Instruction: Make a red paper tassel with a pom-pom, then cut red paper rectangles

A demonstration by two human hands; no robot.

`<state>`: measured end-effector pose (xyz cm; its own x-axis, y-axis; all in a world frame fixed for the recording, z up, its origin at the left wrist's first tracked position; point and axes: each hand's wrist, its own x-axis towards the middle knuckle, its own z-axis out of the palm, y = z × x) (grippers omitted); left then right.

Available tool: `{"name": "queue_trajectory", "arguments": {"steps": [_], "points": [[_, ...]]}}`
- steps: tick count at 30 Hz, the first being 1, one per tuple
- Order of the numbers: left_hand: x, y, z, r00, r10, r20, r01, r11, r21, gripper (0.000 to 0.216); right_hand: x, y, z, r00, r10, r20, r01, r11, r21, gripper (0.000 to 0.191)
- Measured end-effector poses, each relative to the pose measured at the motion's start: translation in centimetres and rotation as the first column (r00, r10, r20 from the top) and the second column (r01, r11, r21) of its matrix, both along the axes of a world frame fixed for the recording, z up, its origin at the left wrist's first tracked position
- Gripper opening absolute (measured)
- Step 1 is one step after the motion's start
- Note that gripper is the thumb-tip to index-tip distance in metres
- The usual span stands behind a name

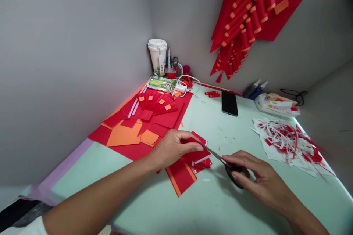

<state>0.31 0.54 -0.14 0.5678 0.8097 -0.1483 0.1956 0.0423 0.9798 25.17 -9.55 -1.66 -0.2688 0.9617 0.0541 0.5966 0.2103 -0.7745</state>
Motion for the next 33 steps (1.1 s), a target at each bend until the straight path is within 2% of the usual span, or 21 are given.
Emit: {"name": "queue_trajectory", "arguments": {"steps": [6, 13, 19, 26, 33], "points": [[-0.04, -0.08, 0.17, 1.0, -0.019, -0.005, 0.019, 1.0, -0.022, 0.03, -0.37, 0.14, 0.19, 0.999, -0.047, -0.007, 0.047, 0.999, 0.004, 0.037], [0.2, -0.33, 0.16, 0.997, -0.039, 0.069, 0.043, 0.998, -0.055, 0.02, -0.64, 0.04, -0.16, 1.0, 0.002, -0.004, -0.002, 1.0, 0.025, 0.039], [0.21, -0.44, 0.07, 0.998, -0.048, 0.038, 0.05, 0.998, -0.048, 0.025, -0.62, 0.11, -0.51, 1.0, 0.023, -0.004, -0.023, 1.0, 0.013, 0.04], [0.21, -0.33, 0.16, 0.997, -0.047, 0.057, 0.05, 0.997, -0.052, 0.025, -0.29, 0.2, -0.61, 0.999, -0.016, -0.038, 0.016, 1.0, -0.009, 0.035], [0.14, -0.32, 0.17, 0.996, -0.084, -0.008, 0.084, 0.996, -0.035, 0.028, -0.71, 0.27, -0.75, 1.0, 0.022, -0.015, -0.022, 1.0, 0.004, 0.04]]}}
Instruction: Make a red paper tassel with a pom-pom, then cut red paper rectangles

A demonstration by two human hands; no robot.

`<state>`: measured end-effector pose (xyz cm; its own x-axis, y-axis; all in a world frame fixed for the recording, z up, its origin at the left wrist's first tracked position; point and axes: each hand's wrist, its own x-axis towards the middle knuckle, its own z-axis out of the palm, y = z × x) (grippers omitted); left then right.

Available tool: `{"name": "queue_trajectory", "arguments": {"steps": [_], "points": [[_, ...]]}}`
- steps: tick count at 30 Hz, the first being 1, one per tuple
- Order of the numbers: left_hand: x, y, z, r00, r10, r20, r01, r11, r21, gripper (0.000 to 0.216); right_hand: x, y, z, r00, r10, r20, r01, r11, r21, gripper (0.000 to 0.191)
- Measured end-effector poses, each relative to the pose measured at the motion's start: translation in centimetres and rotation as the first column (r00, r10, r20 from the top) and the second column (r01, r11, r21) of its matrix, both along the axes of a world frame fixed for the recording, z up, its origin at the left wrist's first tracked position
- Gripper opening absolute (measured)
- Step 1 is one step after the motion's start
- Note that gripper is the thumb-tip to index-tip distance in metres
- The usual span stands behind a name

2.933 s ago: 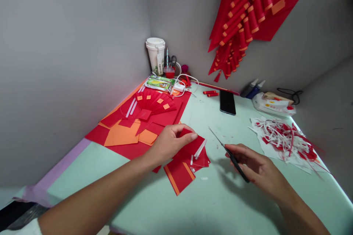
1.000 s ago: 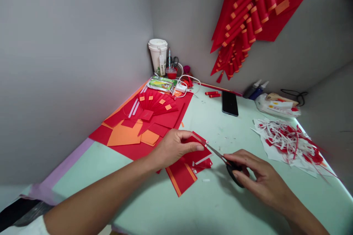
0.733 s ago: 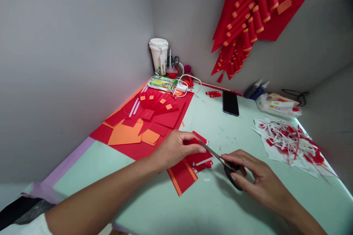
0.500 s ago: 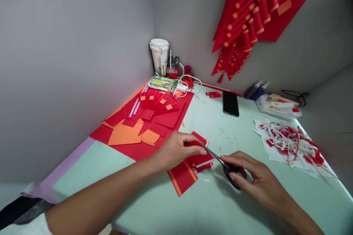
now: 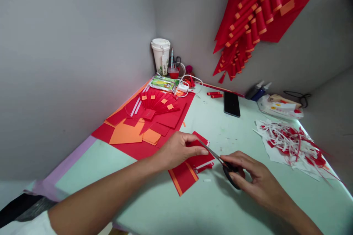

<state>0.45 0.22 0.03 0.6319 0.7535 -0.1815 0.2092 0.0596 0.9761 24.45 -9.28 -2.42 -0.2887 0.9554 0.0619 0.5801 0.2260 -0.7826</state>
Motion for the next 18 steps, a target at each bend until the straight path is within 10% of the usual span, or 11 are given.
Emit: {"name": "queue_trajectory", "arguments": {"steps": [18], "points": [[0.1, -0.03, -0.15, 1.0, 0.0, -0.015, 0.0, 0.999, -0.045, 0.029, -0.07, -0.02, -0.19, 1.0, 0.009, 0.015, -0.009, 1.0, 0.026, 0.04]]}}
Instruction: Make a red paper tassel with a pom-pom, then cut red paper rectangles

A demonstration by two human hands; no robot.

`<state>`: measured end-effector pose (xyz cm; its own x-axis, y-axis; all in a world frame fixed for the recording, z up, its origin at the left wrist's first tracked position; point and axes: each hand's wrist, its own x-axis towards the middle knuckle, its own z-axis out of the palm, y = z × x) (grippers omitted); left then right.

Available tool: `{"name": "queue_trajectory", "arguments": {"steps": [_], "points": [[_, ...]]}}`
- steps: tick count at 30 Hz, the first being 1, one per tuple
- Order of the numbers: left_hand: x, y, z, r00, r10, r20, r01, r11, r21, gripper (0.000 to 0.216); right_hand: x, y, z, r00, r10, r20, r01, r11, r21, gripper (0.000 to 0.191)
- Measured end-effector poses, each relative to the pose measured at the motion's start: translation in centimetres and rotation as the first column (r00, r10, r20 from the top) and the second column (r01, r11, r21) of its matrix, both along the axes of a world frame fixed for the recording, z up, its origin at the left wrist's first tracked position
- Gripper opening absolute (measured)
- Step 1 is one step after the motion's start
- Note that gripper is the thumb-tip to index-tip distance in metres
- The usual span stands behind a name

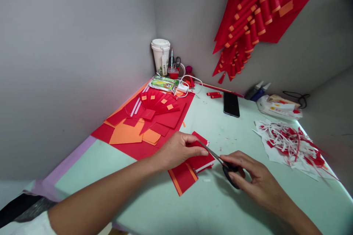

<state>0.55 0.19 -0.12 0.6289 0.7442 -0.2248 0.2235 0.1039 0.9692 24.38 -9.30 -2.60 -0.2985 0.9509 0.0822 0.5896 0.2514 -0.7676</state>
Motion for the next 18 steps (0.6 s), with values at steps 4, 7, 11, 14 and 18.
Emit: {"name": "queue_trajectory", "arguments": {"steps": [4, 7, 11, 14, 18], "points": [[0.04, -0.04, 0.05, 1.0, 0.009, -0.024, -0.009, 1.0, 0.017, 0.029, -0.05, -0.04, 0.02, 1.0, 0.007, -0.005, -0.007, 1.0, -0.004, 0.041], [0.02, -0.02, -0.16, 0.999, -0.012, -0.037, 0.012, 1.0, 0.014, 0.03, -0.06, -0.05, -0.03, 1.0, 0.008, -0.001, -0.008, 1.0, 0.002, 0.042], [-0.05, 0.04, -0.45, 0.997, -0.029, -0.074, 0.031, 0.999, 0.036, 0.034, -0.1, -0.07, -0.03, 1.0, 0.01, 0.012, -0.01, 1.0, 0.008, 0.043], [-0.09, 0.1, -0.5, 0.996, -0.04, -0.081, 0.042, 0.999, 0.023, 0.033, -0.09, -0.16, 0.0, 0.999, 0.017, 0.027, -0.018, 1.0, 0.013, 0.042], [-0.1, 0.16, -0.48, 0.996, -0.047, -0.079, 0.05, 0.998, 0.03, 0.029, -0.08, -0.22, 0.06, 0.999, 0.02, 0.029, -0.021, 0.999, 0.028, 0.038]]}}
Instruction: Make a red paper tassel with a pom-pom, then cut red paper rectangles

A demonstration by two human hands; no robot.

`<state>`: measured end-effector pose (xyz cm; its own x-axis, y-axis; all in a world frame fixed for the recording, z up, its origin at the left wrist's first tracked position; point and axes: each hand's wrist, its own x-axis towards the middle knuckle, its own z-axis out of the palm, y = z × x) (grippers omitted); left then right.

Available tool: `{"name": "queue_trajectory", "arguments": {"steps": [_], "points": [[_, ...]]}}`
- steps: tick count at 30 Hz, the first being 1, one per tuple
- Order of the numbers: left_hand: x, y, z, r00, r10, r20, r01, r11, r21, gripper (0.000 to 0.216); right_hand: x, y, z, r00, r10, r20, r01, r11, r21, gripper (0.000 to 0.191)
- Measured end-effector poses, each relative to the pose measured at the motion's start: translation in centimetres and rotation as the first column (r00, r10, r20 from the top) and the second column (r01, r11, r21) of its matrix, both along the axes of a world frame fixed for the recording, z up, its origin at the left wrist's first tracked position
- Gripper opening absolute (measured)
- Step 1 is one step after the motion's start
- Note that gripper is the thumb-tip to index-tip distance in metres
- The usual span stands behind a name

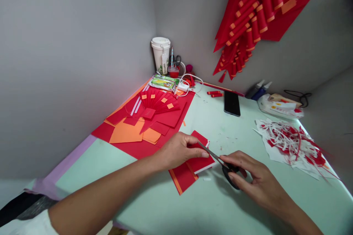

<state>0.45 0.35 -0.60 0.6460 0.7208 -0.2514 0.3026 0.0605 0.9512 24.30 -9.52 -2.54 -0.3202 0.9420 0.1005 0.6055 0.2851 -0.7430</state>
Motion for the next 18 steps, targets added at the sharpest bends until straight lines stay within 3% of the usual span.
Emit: {"name": "queue_trajectory", "arguments": {"steps": [18], "points": [[0.0, -0.18, 0.29, 0.999, 0.027, 0.037, -0.024, 0.997, -0.067, 0.028, -0.11, 0.17, -0.12, 0.999, -0.021, -0.035, 0.021, 1.0, 0.012, 0.036]]}}
